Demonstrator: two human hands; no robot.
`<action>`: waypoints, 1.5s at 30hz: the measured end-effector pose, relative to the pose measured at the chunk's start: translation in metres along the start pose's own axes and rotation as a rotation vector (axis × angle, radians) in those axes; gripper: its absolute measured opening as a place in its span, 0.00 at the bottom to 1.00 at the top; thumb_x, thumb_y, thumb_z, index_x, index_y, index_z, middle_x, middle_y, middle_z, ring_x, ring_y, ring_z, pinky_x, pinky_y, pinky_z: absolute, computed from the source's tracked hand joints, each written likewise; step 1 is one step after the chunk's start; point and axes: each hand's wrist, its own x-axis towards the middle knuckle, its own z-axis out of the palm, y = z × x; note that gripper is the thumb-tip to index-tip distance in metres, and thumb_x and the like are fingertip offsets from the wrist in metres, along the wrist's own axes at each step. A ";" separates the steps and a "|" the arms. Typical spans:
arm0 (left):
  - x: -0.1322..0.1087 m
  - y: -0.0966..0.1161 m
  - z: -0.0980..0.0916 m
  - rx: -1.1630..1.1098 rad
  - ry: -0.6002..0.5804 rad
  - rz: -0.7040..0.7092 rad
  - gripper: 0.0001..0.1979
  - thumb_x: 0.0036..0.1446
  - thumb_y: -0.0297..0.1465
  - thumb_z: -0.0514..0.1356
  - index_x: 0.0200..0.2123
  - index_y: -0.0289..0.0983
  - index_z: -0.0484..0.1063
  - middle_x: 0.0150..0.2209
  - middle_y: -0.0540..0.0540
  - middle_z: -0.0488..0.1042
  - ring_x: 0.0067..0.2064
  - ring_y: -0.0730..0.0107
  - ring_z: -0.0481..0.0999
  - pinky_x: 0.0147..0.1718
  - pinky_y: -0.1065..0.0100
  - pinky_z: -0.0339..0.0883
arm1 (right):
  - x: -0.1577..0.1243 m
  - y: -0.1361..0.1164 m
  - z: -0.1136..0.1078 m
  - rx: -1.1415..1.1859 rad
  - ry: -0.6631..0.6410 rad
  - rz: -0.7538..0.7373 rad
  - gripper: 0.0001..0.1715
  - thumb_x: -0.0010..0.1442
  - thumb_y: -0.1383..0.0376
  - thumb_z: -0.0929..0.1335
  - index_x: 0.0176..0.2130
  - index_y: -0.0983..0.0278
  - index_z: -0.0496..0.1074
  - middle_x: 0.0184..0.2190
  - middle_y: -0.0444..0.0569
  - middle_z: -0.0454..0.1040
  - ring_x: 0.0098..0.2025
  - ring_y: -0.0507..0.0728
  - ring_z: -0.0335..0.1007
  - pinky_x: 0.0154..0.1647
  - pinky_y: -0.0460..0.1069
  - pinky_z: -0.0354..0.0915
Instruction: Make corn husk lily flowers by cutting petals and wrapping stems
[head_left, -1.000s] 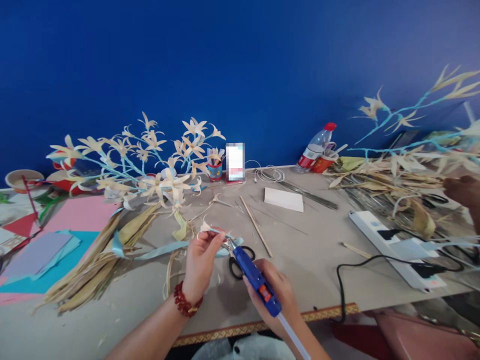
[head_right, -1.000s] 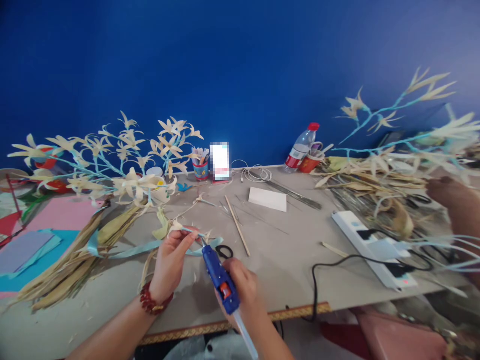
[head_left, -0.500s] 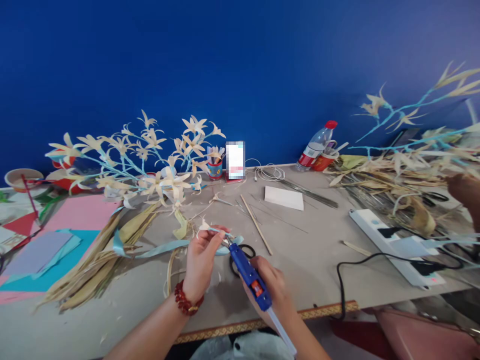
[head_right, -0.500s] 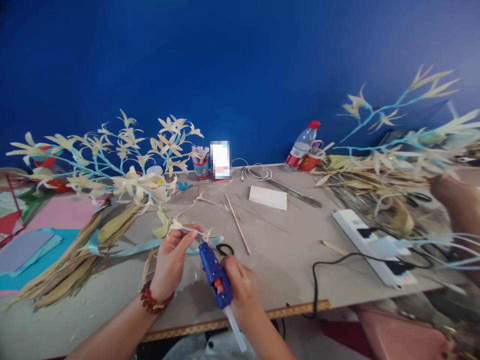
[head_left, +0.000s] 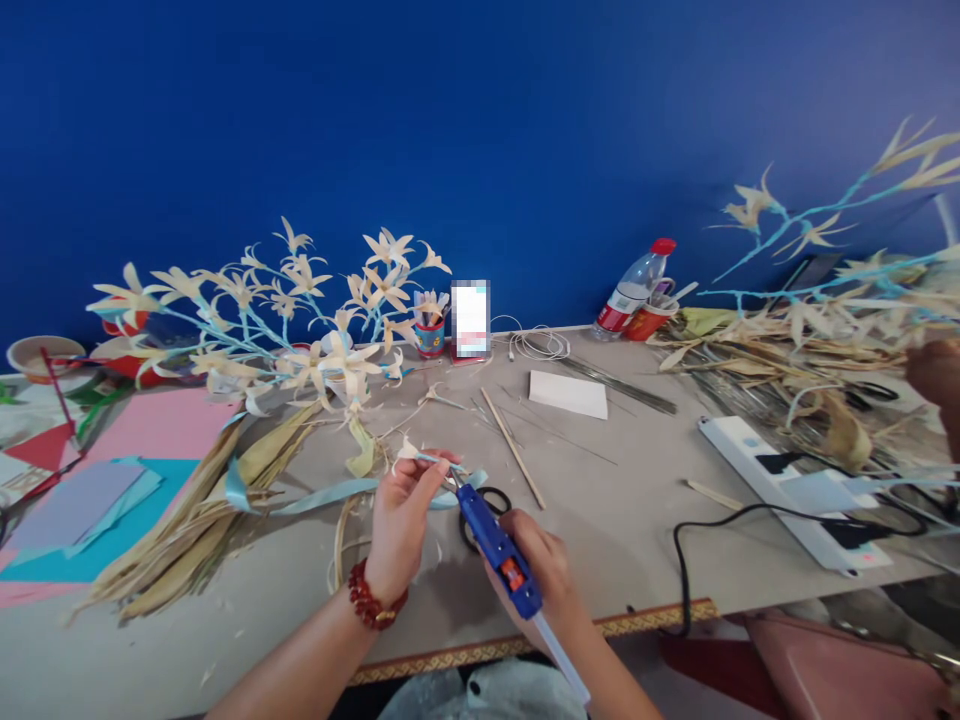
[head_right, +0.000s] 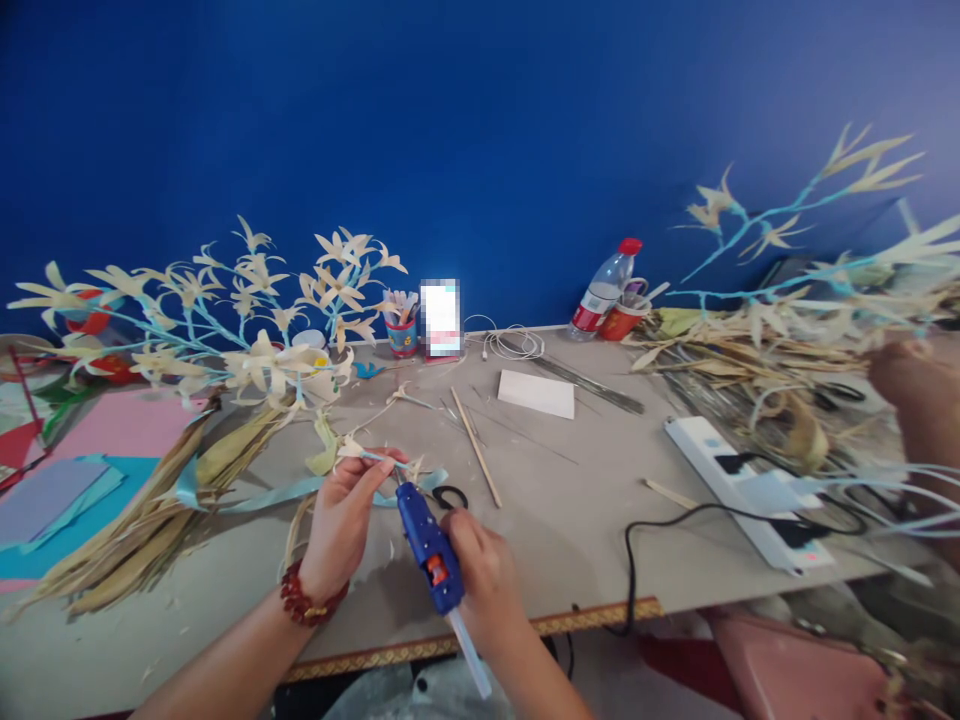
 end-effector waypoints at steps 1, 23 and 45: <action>0.000 0.000 0.000 -0.002 -0.004 0.002 0.06 0.50 0.32 0.65 0.31 0.35 0.73 0.35 0.44 0.80 0.39 0.65 0.77 0.41 0.66 0.68 | 0.000 0.000 0.000 -0.014 -0.017 -0.010 0.03 0.57 0.69 0.64 0.33 0.61 0.64 0.25 0.46 0.67 0.24 0.54 0.65 0.25 0.46 0.62; 0.002 0.000 -0.001 -0.011 -0.003 0.010 0.05 0.51 0.32 0.64 0.30 0.35 0.73 0.34 0.45 0.80 0.38 0.66 0.77 0.39 0.67 0.67 | -0.001 0.000 0.000 -0.072 -0.041 -0.019 0.07 0.55 0.71 0.63 0.33 0.60 0.60 0.24 0.44 0.63 0.23 0.54 0.61 0.25 0.46 0.59; 0.002 -0.003 -0.003 -0.072 0.017 -0.008 0.05 0.51 0.31 0.65 0.29 0.35 0.74 0.34 0.46 0.80 0.37 0.68 0.76 0.39 0.68 0.66 | -0.003 0.002 0.002 -0.044 -0.031 -0.020 0.07 0.56 0.71 0.63 0.34 0.60 0.59 0.25 0.43 0.61 0.23 0.53 0.60 0.24 0.46 0.58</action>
